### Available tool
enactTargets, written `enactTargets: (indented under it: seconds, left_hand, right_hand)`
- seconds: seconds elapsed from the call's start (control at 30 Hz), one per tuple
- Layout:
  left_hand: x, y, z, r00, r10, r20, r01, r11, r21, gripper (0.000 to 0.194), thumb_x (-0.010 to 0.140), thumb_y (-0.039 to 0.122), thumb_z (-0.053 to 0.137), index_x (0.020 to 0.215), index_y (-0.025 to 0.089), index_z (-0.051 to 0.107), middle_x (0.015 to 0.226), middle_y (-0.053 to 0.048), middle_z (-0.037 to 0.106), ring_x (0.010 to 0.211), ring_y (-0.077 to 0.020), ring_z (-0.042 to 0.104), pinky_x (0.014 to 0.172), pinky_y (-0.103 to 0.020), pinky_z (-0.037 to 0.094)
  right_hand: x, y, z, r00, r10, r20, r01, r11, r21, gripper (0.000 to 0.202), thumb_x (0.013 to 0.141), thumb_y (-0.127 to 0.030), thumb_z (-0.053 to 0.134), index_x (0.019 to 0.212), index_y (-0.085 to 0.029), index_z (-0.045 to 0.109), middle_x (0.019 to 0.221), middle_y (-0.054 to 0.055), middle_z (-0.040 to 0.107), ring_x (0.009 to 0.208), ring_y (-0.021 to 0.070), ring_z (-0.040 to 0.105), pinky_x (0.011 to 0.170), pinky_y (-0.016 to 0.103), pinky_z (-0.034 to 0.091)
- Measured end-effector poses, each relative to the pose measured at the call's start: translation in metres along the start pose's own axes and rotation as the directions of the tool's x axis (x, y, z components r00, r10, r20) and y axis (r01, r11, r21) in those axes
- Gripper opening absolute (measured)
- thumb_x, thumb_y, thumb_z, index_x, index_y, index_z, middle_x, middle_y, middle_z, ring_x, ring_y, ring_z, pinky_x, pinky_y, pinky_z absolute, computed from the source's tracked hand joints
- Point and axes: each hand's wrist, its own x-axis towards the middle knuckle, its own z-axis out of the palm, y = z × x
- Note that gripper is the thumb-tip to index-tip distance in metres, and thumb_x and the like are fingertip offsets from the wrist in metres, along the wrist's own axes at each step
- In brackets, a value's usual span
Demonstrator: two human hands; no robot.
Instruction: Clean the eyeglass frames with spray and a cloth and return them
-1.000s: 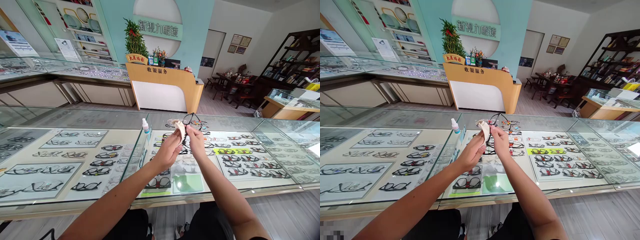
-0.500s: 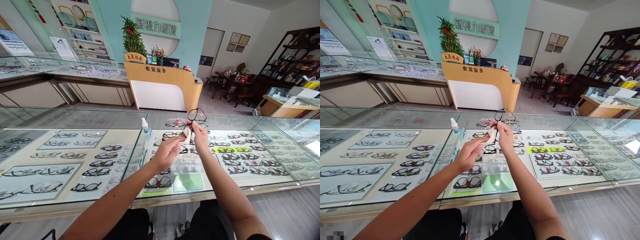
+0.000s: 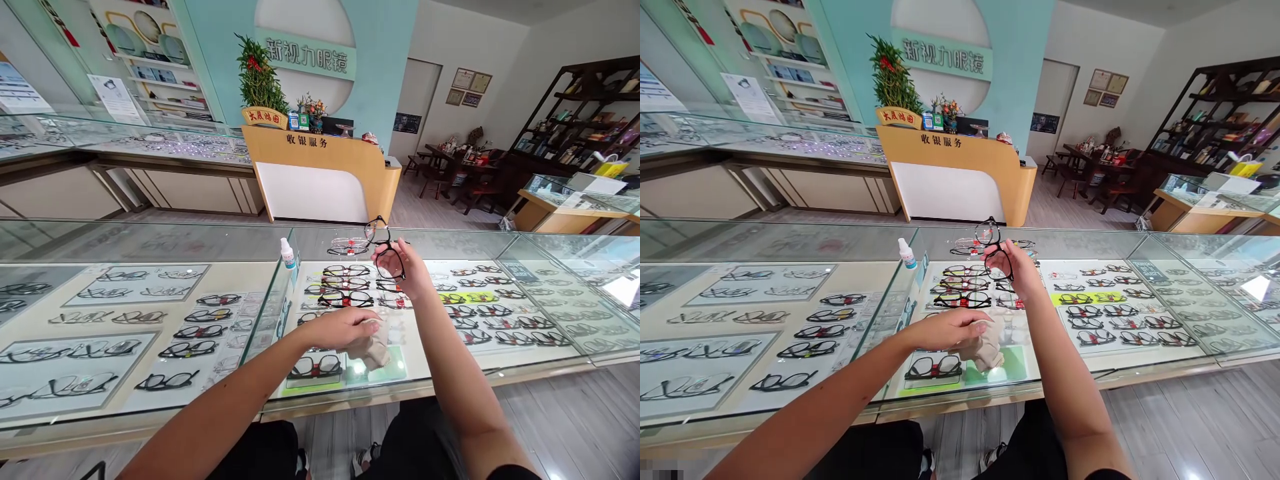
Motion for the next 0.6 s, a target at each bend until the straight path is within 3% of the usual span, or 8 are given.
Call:
enactTargets:
  seconds: [0.1,0.2,0.27,0.33,0.37,0.4,0.47,0.6]
  left_hand:
    - [-0.002,0.003,-0.001,0.99,0.139,-0.009,-0.136,0.98,0.144,0.051,0.11,0.064,0.056,0.097,0.023,0.083,0.098,-0.006,0.082,0.088,-0.0235,0.072,0.08,-0.033,0.05]
    - [-0.004,0.003,-0.006,0.904,0.333,-0.266,-0.201,0.884,0.422,0.049,0.112,0.056,0.054,0.084,0.023,0.075,0.084,-0.006,0.075,0.084,-0.0233,0.067,0.085,-0.037,0.049]
    - [-0.005,0.0,-0.012,0.707,0.487,-0.512,-0.15,0.811,0.565,0.041,0.109,0.053,0.058,0.083,0.023,0.069,0.08,-0.006,0.069,0.082,-0.0239,0.063,0.084,-0.04,0.05]
    - [-0.007,-0.004,-0.019,0.451,0.6,-0.661,-0.108,0.772,0.627,0.034,0.101,0.056,0.07,0.106,0.022,0.071,0.103,-0.011,0.074,0.101,-0.0282,0.068,0.093,-0.044,0.055]
    - [-0.008,-0.005,-0.022,0.375,0.628,-0.682,-0.105,0.76,0.642,0.049,0.096,0.059,0.076,0.125,0.021,0.069,0.12,-0.014,0.074,0.115,-0.0316,0.069,0.101,-0.047,0.056]
    - [-0.008,-0.005,-0.024,0.358,0.641,-0.679,-0.112,0.752,0.65,0.071,0.091,0.063,0.082,0.143,0.02,0.062,0.137,-0.018,0.071,0.129,-0.0351,0.066,0.11,-0.051,0.055]
    - [-0.009,-0.005,-0.027,0.441,0.628,-0.642,-0.136,0.753,0.643,0.101,0.084,0.071,0.088,0.162,0.021,0.049,0.155,-0.021,0.064,0.146,-0.0397,0.061,0.121,-0.057,0.051]
    - [-0.007,-0.005,-0.026,0.56,0.55,-0.619,-0.154,0.804,0.575,0.096,0.083,0.074,0.088,0.158,0.023,0.056,0.148,-0.019,0.072,0.142,-0.0402,0.067,0.123,-0.059,0.052]
  right_hand:
    - [-0.005,-0.005,-0.001,0.99,0.094,0.105,-0.09,0.995,-0.045,0.068,0.096,-0.083,0.059,0.09,-0.019,0.081,0.089,0.012,0.081,0.086,0.0271,0.073,0.086,0.04,0.058]
    - [-0.008,-0.008,-0.008,0.966,0.152,0.21,-0.147,0.988,-0.041,0.078,0.091,-0.092,0.054,0.085,-0.019,0.078,0.082,0.014,0.077,0.084,0.0296,0.072,0.08,0.041,0.056]
    - [-0.01,-0.009,-0.014,0.94,0.168,0.296,-0.164,0.986,-0.038,0.082,0.089,-0.096,0.053,0.082,-0.019,0.076,0.074,0.012,0.073,0.078,0.0286,0.069,0.076,0.04,0.054]
    - [-0.012,-0.008,-0.02,0.899,0.189,0.396,-0.184,0.982,-0.05,0.086,0.087,-0.1,0.053,0.082,-0.017,0.077,0.072,0.011,0.072,0.072,0.0269,0.068,0.076,0.04,0.054]
    - [-0.012,-0.007,-0.022,0.871,0.204,0.447,-0.198,0.978,-0.062,0.089,0.085,-0.101,0.053,0.084,-0.016,0.078,0.073,0.012,0.073,0.071,0.0265,0.068,0.075,0.04,0.054]
    - [-0.013,-0.006,-0.023,0.841,0.221,0.494,-0.213,0.974,-0.074,0.091,0.084,-0.103,0.053,0.085,-0.015,0.08,0.075,0.012,0.075,0.07,0.0263,0.068,0.075,0.04,0.054]
    - [-0.014,-0.004,-0.023,0.796,0.248,0.552,-0.24,0.967,-0.088,0.094,0.084,-0.103,0.054,0.088,-0.014,0.082,0.08,0.014,0.078,0.072,0.0266,0.071,0.076,0.039,0.055]
    - [-0.014,0.0,-0.021,0.797,0.257,0.547,-0.258,0.963,-0.078,0.093,0.086,-0.104,0.052,0.089,-0.015,0.081,0.081,0.012,0.078,0.073,0.026,0.072,0.076,0.039,0.056]
